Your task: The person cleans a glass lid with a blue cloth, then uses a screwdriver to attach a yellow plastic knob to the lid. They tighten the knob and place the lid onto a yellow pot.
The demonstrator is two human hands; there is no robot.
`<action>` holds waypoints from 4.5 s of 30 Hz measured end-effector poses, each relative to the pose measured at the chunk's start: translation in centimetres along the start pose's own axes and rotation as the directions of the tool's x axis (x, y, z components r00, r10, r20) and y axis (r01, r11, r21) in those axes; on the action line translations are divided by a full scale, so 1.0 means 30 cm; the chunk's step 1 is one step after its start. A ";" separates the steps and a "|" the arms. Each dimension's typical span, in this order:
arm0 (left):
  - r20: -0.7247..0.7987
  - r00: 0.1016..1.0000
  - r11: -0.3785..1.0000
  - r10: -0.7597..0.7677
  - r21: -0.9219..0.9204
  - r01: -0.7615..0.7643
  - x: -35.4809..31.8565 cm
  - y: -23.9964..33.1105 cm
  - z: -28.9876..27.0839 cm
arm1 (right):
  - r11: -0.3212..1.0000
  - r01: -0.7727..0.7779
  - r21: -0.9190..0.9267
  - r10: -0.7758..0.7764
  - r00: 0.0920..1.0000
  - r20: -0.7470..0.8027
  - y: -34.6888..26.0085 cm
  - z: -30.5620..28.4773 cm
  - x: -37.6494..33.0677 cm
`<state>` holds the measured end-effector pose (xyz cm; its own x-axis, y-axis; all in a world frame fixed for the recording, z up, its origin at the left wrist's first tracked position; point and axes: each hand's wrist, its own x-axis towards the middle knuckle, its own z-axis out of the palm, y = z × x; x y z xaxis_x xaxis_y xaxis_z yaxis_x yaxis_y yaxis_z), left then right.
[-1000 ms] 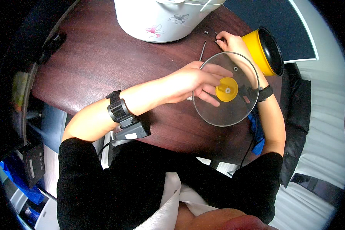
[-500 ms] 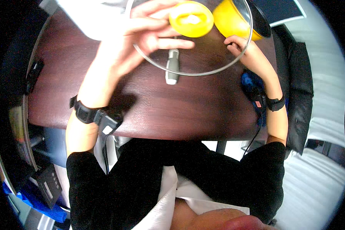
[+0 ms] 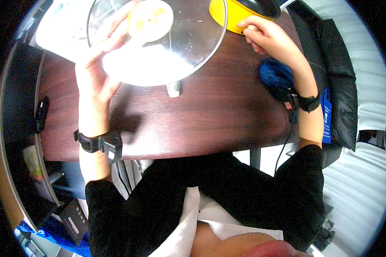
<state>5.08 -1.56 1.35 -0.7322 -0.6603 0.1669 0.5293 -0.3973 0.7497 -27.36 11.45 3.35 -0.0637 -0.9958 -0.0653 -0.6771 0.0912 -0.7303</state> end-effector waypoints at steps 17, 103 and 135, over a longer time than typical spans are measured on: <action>0.101 0.992 0.996 -0.070 0.057 0.065 0.008 -0.009 0.026 | 0.866 0.213 -0.452 -0.152 0.974 0.168 0.013 0.299 0.669; 0.037 0.961 0.947 -0.273 -0.165 0.276 0.007 -0.200 0.023 | 0.577 -0.040 0.815 -0.164 0.973 0.164 -0.065 0.009 0.164; 0.118 0.916 0.916 -0.384 -0.073 0.394 0.000 -0.238 0.052 | 0.929 0.174 -0.326 -0.132 0.980 0.147 0.132 0.115 0.081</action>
<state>0.64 2.28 -3.01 -0.9243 -0.3770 -0.0600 0.2278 -0.6709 0.7057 -27.68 9.37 -2.04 0.1347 -0.9885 -0.0680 -0.8793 -0.0876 -0.4682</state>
